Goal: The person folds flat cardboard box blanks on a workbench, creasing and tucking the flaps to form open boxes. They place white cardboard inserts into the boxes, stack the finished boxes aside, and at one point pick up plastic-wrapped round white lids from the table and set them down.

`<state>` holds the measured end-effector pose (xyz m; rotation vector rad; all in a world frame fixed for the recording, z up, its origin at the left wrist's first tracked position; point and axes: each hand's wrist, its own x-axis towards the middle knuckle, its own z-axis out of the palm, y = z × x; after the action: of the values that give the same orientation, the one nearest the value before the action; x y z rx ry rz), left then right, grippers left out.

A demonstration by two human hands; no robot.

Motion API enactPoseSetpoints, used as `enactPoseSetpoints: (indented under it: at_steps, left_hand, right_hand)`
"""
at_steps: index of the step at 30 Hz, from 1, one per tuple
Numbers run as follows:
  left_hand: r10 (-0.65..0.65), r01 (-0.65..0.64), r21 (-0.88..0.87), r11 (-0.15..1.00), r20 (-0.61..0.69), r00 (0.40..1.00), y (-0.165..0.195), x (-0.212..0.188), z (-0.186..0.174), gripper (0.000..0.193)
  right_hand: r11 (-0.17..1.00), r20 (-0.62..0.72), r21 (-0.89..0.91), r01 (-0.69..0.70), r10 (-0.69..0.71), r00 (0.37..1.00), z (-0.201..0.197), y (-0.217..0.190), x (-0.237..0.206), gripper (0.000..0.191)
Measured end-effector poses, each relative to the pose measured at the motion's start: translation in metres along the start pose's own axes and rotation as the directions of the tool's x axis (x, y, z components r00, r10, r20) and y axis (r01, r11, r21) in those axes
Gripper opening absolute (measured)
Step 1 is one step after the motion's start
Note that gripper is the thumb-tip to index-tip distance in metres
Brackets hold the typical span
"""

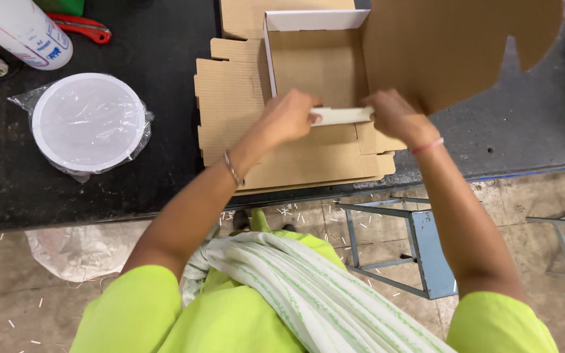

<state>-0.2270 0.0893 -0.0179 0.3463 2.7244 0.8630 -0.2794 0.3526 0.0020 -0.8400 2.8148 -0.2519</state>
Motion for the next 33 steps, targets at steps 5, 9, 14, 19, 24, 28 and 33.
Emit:
enactPoseSetpoints:
  at_steps: [5, 9, 14, 19, 24, 28, 33]
  left_hand:
    - [0.050, -0.041, -0.075, 0.996, 0.117, 0.992, -0.023, 0.061, -0.028, 0.049]
    - [-0.137, 0.137, 0.055, 0.989, -0.004, 0.991, -0.017, 0.065, -0.022, 0.062]
    - [0.338, -0.164, 0.354, 0.921, -0.516, 0.787, 0.002, 0.017, 0.037, 0.018]
    - [0.352, -0.267, 0.232, 0.935, -0.528, 0.773, -0.003, -0.008, 0.066, 0.020]
    - [0.368, -0.238, 0.296, 0.925, -0.535, 0.760, -0.002, -0.004, 0.068, 0.020]
    - [0.331, -0.169, 0.318, 0.933, -0.574, 0.749, -0.002, 0.003, 0.070, 0.027]
    - [0.232, -0.166, 0.177, 0.970, -0.480, 0.846, -0.007, 0.021, 0.077, 0.032]
  right_hand:
    - [0.987, 0.341, -0.135, -0.088, 0.129, 0.931, -0.028, 0.002, 0.060, 0.047]
    - [0.998, 0.291, 0.044, -0.044, 0.029, 0.956, -0.035, -0.006, 0.069, 0.077]
    - [0.966, -0.168, -0.213, 0.148, -0.185, 0.968, -0.001, -0.007, 0.014, 0.054]
    - [0.934, -0.290, -0.055, 0.353, -0.353, 0.889, 0.031, -0.010, -0.015, 0.052]
    - [0.976, -0.330, -0.063, 0.208, -0.217, 0.919, 0.039, -0.023, -0.017, 0.032]
    - [0.967, -0.426, -0.137, 0.215, -0.254, 0.869, 0.044, -0.025, -0.007, 0.040]
    - [0.970, -0.331, -0.077, 0.231, -0.244, 0.912, 0.047, -0.011, 0.004, 0.041]
